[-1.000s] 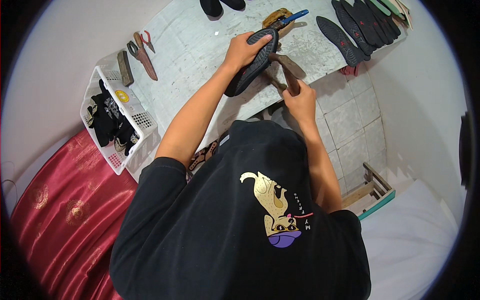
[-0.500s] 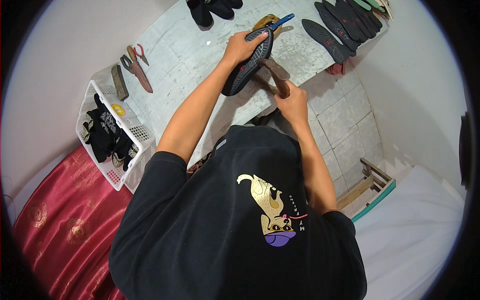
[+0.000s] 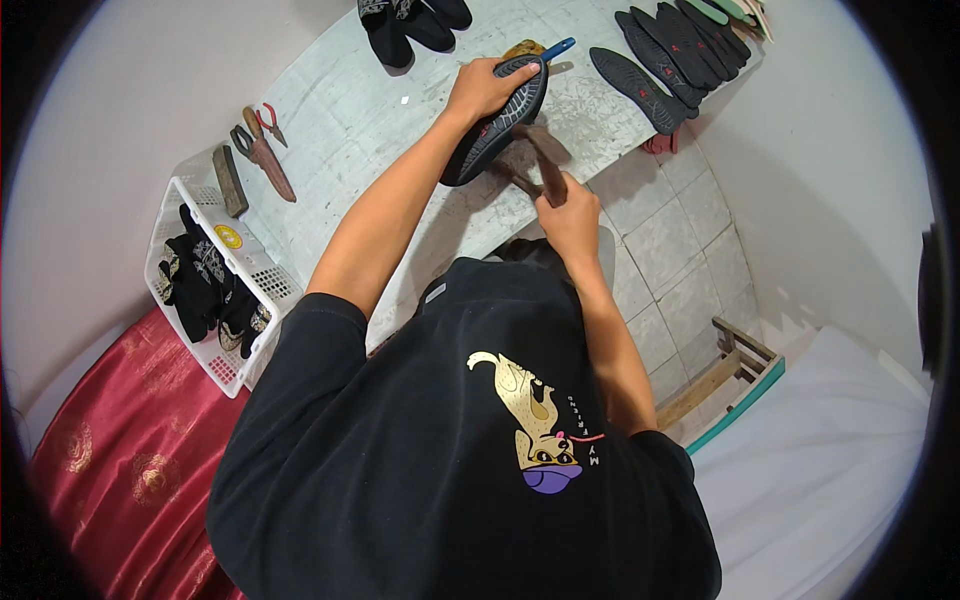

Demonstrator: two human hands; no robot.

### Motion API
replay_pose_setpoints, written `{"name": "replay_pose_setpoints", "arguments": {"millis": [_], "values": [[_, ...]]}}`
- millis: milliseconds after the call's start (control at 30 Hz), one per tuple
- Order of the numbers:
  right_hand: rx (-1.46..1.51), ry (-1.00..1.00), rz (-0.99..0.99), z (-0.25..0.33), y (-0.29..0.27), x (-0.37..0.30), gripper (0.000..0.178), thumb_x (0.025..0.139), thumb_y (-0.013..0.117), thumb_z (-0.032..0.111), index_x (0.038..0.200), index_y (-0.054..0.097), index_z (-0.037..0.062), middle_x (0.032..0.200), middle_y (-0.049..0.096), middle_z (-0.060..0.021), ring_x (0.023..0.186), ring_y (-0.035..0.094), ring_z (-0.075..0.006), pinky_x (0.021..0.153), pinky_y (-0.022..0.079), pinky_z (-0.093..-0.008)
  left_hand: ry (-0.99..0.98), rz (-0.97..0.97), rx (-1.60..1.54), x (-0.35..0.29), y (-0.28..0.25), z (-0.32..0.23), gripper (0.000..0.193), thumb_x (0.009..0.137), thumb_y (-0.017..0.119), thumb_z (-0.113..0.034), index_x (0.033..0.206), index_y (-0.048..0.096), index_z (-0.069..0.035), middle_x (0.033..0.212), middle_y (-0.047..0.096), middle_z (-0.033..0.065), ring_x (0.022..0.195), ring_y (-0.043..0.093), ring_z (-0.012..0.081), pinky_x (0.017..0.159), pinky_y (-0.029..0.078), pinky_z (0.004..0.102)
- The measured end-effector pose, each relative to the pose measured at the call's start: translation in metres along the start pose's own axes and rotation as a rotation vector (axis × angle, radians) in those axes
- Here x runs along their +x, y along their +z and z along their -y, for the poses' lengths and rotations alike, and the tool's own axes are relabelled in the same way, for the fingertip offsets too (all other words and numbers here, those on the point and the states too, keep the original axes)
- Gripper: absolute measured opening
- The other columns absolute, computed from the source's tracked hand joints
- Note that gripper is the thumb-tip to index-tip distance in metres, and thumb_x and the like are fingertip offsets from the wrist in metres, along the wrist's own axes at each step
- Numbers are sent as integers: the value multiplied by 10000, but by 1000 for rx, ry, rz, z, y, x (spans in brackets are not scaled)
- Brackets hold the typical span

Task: Hammering a shoe component onto a sole to secure and shape it.

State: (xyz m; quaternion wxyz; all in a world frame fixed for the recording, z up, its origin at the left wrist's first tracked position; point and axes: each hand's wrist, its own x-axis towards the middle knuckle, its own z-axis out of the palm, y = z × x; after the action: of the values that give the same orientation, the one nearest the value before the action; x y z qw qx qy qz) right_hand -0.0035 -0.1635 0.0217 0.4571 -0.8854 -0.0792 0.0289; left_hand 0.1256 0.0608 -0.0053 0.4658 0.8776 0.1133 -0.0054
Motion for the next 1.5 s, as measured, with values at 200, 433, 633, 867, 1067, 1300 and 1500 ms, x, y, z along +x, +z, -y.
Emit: {"name": "replay_pose_setpoints", "arguments": {"millis": [200, 433, 633, 867, 1067, 1300, 1500], "values": [[-6, -46, -23, 1, 2, 7, 131, 843, 726, 67, 940, 678, -7, 818, 704, -270, 849, 703, -495, 713, 544, -520, 42, -11, 38, 14, 2, -9, 781, 907, 698, -764, 1053, 828, -7, 883, 797, 204, 853, 791, 344, 798, 598, 443], [-24, 76, 81, 5, -3, 17, 120, 842, 728, 69, 934, 688, 3, 825, 702, -271, 869, 704, -495, 720, 540, -525, 60, 35, 59, -7, -13, 19, 890, 914, 655, -801, 1225, 729, 29, 1034, 785, 279, 998, 788, 399, 884, 605, 453], [28, 76, 76, 6, -1, 14, 124, 841, 710, 69, 934, 684, -8, 791, 683, -274, 807, 698, -498, 684, 531, -511, 23, 151, -26, -9, -14, 29, 715, 942, 765, -643, 1103, 771, 54, 904, 780, 128, 814, 727, 183, 774, 579, 365], [31, -21, -23, -2, 14, 9, 119, 840, 724, 63, 907, 662, -15, 767, 674, -264, 774, 691, -492, 655, 526, -498, 66, -4, -107, -13, -4, 33, 776, 848, 821, -706, 1015, 775, 50, 816, 775, 168, 733, 756, 234, 705, 591, 388], [24, -69, 34, 3, 6, 4, 144, 840, 750, 66, 910, 647, -6, 775, 682, -257, 807, 699, -490, 657, 530, -497, 14, 3, -174, -16, -5, 27, 750, 845, 835, -685, 1036, 780, 39, 878, 789, 165, 779, 760, 241, 742, 594, 399], [-35, -67, 59, 5, 13, 3, 169, 821, 778, 76, 908, 647, 16, 776, 694, -234, 795, 704, -478, 661, 536, -514, 31, 13, -209, -13, -4, 32, 746, 845, 842, -669, 1083, 783, 36, 898, 796, 159, 797, 768, 242, 766, 597, 390], [-63, -94, 38, 7, 15, 6, 155, 819, 768, 60, 898, 642, 15, 775, 691, -236, 790, 702, -480, 659, 534, -511, 32, 77, -268, -7, 0, 23, 689, 872, 848, -613, 1105, 779, 32, 864, 786, 136, 672, 743, 194, 635, 581, 339]]}}
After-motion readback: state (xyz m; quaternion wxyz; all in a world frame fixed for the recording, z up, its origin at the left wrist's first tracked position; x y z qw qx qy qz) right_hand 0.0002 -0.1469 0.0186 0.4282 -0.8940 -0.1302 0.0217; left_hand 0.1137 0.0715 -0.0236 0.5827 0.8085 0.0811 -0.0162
